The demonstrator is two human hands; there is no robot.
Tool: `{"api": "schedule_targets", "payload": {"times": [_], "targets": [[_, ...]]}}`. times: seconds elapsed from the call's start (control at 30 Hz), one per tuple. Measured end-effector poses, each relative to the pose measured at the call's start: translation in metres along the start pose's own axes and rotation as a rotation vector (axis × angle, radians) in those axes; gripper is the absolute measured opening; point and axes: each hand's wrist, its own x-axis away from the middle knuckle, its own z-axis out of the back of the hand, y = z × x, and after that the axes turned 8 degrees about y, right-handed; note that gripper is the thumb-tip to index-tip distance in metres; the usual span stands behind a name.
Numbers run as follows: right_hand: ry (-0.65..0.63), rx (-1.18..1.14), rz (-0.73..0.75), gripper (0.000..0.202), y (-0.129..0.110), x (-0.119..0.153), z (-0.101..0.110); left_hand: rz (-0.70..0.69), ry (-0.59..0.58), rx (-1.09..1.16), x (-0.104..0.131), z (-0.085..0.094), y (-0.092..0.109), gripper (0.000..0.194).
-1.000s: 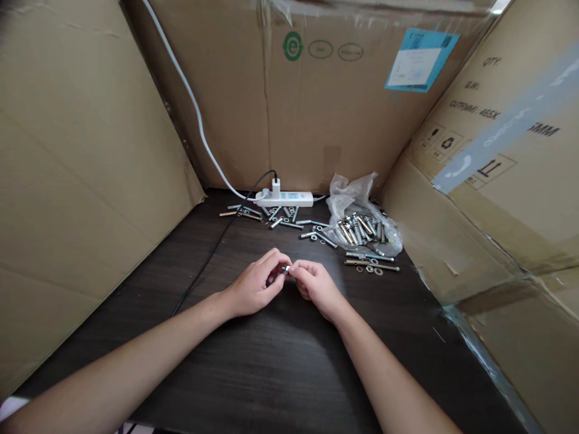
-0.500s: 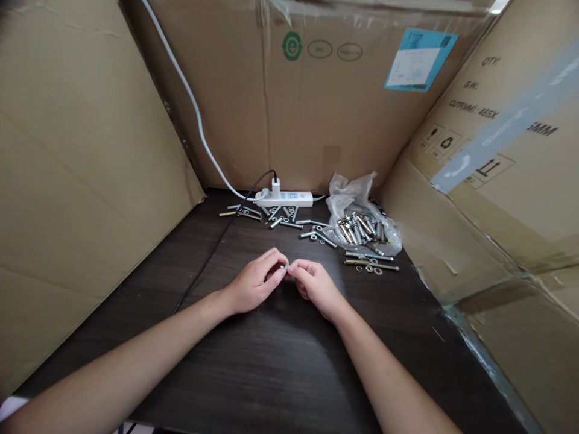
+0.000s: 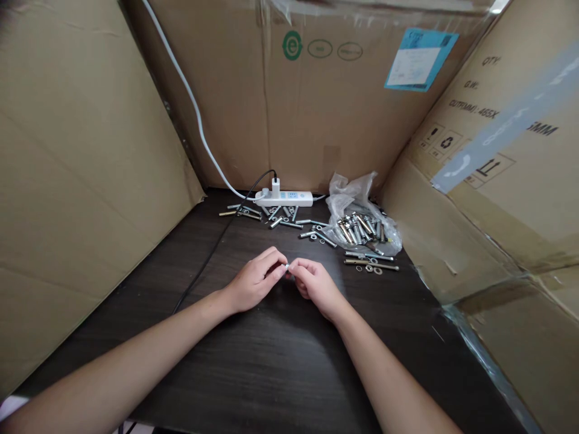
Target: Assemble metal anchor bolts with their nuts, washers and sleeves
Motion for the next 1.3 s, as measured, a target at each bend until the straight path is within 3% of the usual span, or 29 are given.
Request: {"api": "schedule_targets", "payload": {"times": [0.07,0.23,0.37,0.47,0.6,0.73,0.87,1.3], "targets": [[0.000,-0.008,-0.005,0.027,-0.0002,0.0001,0.0002,-0.009,-0.008,0.009,0.0010,-0.0006,-0.0007,0.013],[-0.006,-0.003,-0.010,0.029,0.0000,-0.0003,0.0008,0.009,0.027,0.022,0.0036,-0.0011,-0.0014,0.024],[-0.004,0.003,-0.012,0.028,-0.0003,-0.0007,0.0007,0.038,0.034,0.015,0.0017,0.0003,0.0007,0.013],[-0.008,0.009,-0.010,0.027,-0.0014,0.0001,0.0004,0.029,0.005,0.009,0.0001,0.0007,0.0017,0.023],[-0.001,-0.002,-0.010,0.028,-0.0025,0.0011,0.0003,0.008,-0.004,0.025,0.0011,-0.0007,0.0007,0.016],[-0.010,0.005,-0.015,0.028,-0.0010,0.0003,0.0009,0.014,0.025,0.040,0.0031,-0.0015,-0.0001,0.024],[-0.013,0.006,-0.012,0.027,0.0000,-0.0005,0.0017,0.043,0.042,0.013,0.0019,-0.0005,0.0006,0.013],[-0.009,0.019,-0.015,0.028,-0.0014,-0.0002,0.0007,0.031,0.029,0.029,0.0027,-0.0004,0.0009,0.016]]}}
